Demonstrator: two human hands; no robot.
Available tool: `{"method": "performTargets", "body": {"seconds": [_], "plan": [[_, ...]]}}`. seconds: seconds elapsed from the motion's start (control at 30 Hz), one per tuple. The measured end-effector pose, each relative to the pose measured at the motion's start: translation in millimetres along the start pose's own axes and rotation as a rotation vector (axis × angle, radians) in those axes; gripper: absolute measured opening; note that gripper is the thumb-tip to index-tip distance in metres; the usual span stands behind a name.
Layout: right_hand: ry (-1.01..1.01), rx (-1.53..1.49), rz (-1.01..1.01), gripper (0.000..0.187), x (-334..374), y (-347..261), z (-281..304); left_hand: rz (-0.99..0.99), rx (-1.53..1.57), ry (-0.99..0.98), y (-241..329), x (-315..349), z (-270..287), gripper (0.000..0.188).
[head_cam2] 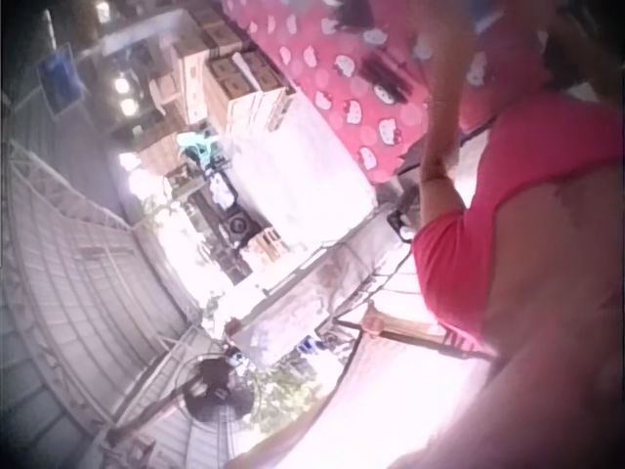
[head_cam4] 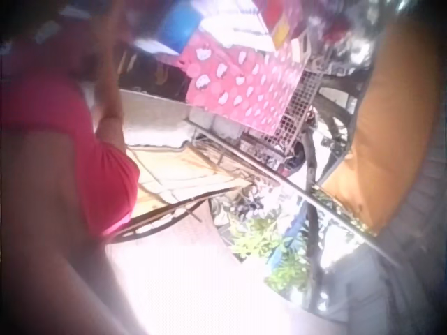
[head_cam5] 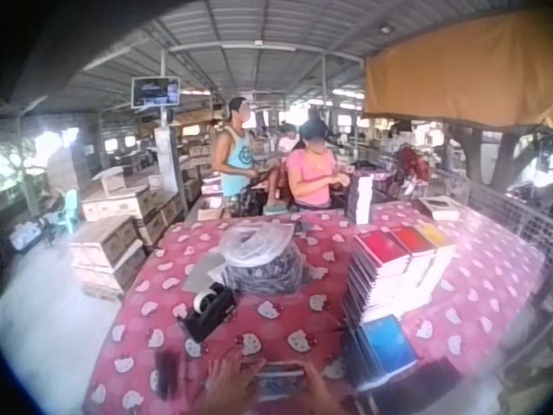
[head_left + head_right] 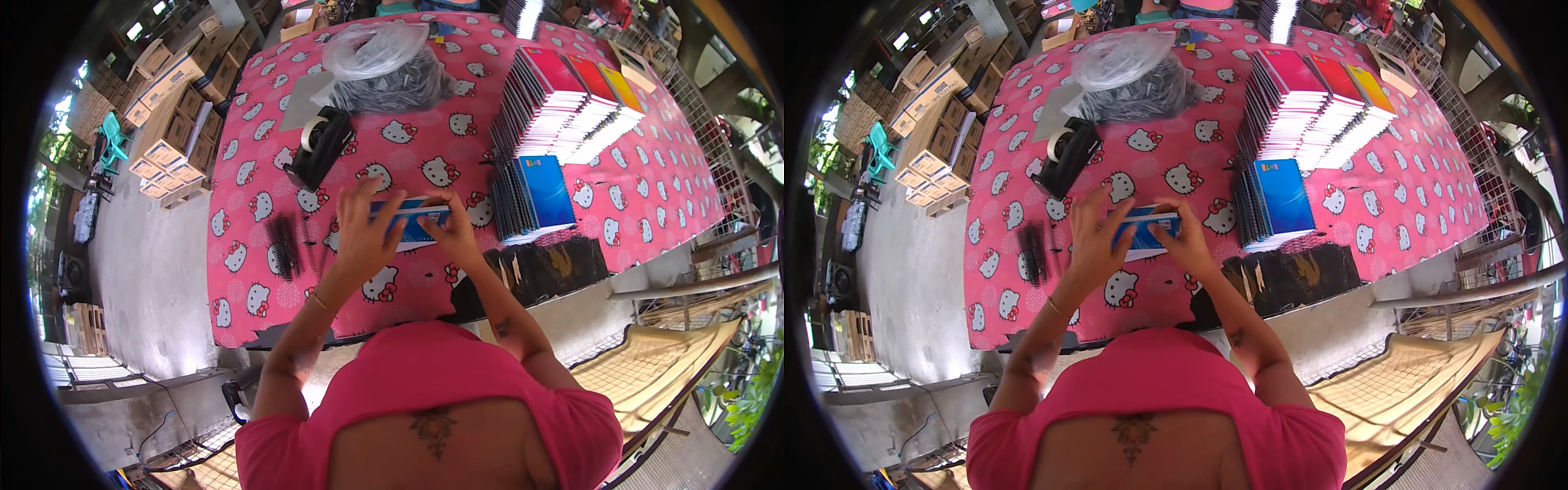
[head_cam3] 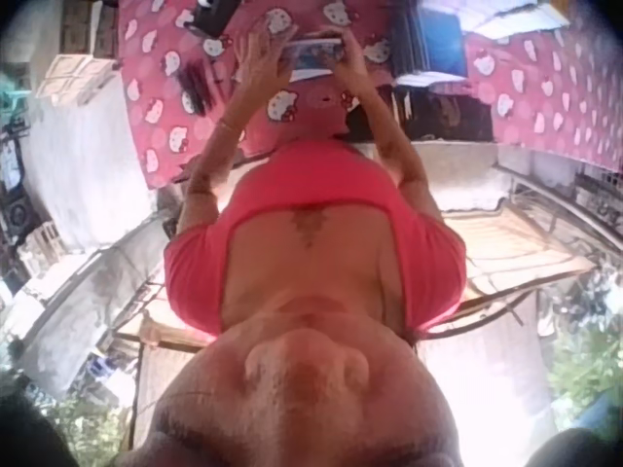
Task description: The person tapes the spines of notebooks and stacks them. They apply blue adhesive tape to the edge of each notebook, smooth it down by hand, and then place the finished notebook onto a stack on the table.
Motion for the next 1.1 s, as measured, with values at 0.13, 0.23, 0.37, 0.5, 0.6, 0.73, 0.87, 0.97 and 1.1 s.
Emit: {"method": "performTargets", "body": {"seconds": [0.13,0.23,0.37,0.5,0.6,0.73,0.87,0.97,1.1], "plan": [[-0.008,0.003,0.068,0.039,-6,-8,-23,0.362,0.394,0.008,-61,39,-23,0.052],[-0.018,-0.063,0.092,0.031,-8,-10,-28,0.357,0.460,0.047,-54,42,-24,0.052],[-0.036,0.048,0.055,0.023,-11,-8,-12,0.569,0.346,0.121,-116,49,-12,0.050],[-0.078,-0.038,-0.022,0.028,-19,-15,-26,0.573,-0.293,-0.006,-193,104,-43,0.036],[-0.223,-0.015,-0.017,0.030,-24,-16,-29,0.683,0.031,0.112,-195,109,-33,0.015],[-0.318,0.032,0.039,0.024,-22,-18,-30,0.750,0.373,0.162,-177,93,-7,0.020],[-0.300,0.009,-0.131,0.023,-18,-4,-27,0.592,0.572,0.122,-120,71,17,0.025],[-0.302,0.006,-0.121,0.023,-17,-6,-29,0.483,0.468,0.061,-99,59,25,0.023],[-0.292,-0.009,-0.127,0.023,-17,-5,-30,0.427,0.452,0.114,-98,49,32,0.020]]}}
Point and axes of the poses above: each hand's wrist, its own x-axis away from the middle knuckle, its own z-axis out of the back of the hand, y = z × x, the point moved 10 cm from there along -x, towards the middle knuckle, and after that the axes turned 12 degrees about z, right-handed, at the moved point
